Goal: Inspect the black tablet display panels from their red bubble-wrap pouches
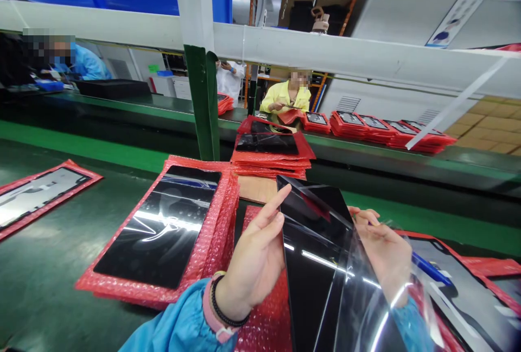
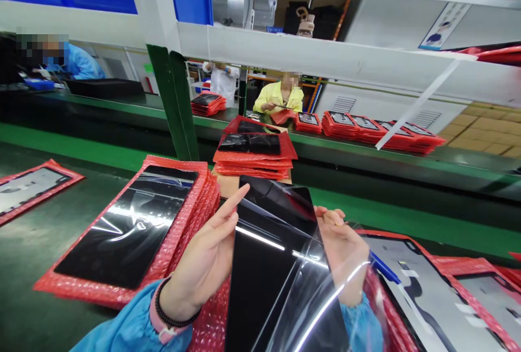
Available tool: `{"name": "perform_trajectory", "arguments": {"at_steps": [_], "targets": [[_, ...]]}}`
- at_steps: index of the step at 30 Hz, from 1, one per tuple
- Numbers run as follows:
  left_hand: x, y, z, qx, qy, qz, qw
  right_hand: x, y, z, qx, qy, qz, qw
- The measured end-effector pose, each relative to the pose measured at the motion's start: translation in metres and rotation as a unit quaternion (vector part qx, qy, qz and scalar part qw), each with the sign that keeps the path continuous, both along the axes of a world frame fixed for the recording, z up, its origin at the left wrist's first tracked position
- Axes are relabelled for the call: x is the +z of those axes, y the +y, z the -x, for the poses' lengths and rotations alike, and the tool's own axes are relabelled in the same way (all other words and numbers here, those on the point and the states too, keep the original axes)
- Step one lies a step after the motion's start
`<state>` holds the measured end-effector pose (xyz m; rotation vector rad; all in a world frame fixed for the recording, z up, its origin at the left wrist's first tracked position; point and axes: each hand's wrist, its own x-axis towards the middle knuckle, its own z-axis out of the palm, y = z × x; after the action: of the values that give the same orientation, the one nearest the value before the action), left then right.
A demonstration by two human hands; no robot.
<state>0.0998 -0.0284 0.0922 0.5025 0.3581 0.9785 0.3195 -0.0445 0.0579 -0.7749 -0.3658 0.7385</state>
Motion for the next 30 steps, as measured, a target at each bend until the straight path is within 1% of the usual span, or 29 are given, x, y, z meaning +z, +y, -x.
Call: {"name": "perform_trajectory", "arguments": {"at_steps": [3,7,12,16,18,22,25,27,30], "targets": [[-0.003,0.001,-0.001,0.018,0.030,-0.010,0.999,-0.001,0.000,0.001,0.040,0.048,0.038,0.997],[-0.006,0.002,-0.002,0.021,0.038,-0.023,0.999,0.000,0.001,0.000,0.042,0.075,0.055,0.995],[-0.008,0.004,-0.002,0.018,0.035,-0.019,0.999,-0.001,0.002,-0.002,0.032,0.064,0.055,0.996],[-0.009,0.005,-0.003,0.019,0.035,-0.022,0.999,0.001,0.002,0.000,0.028,0.037,0.033,0.998],[-0.010,0.005,-0.004,0.028,0.035,-0.038,0.998,0.004,0.000,0.004,0.016,0.020,0.015,1.000],[-0.011,0.006,-0.004,0.062,0.065,-0.074,0.993,0.013,-0.007,0.017,-0.045,-0.017,-0.017,0.999],[-0.011,0.006,-0.003,0.053,0.079,-0.070,0.993,0.017,-0.013,0.027,-0.080,-0.074,-0.002,0.994],[-0.012,0.005,-0.003,0.036,0.069,-0.060,0.995,0.016,-0.016,0.031,-0.079,-0.121,0.017,0.989],[-0.017,0.004,-0.003,0.041,0.062,-0.071,0.995,0.007,-0.019,0.031,-0.039,-0.155,0.037,0.986]]}}
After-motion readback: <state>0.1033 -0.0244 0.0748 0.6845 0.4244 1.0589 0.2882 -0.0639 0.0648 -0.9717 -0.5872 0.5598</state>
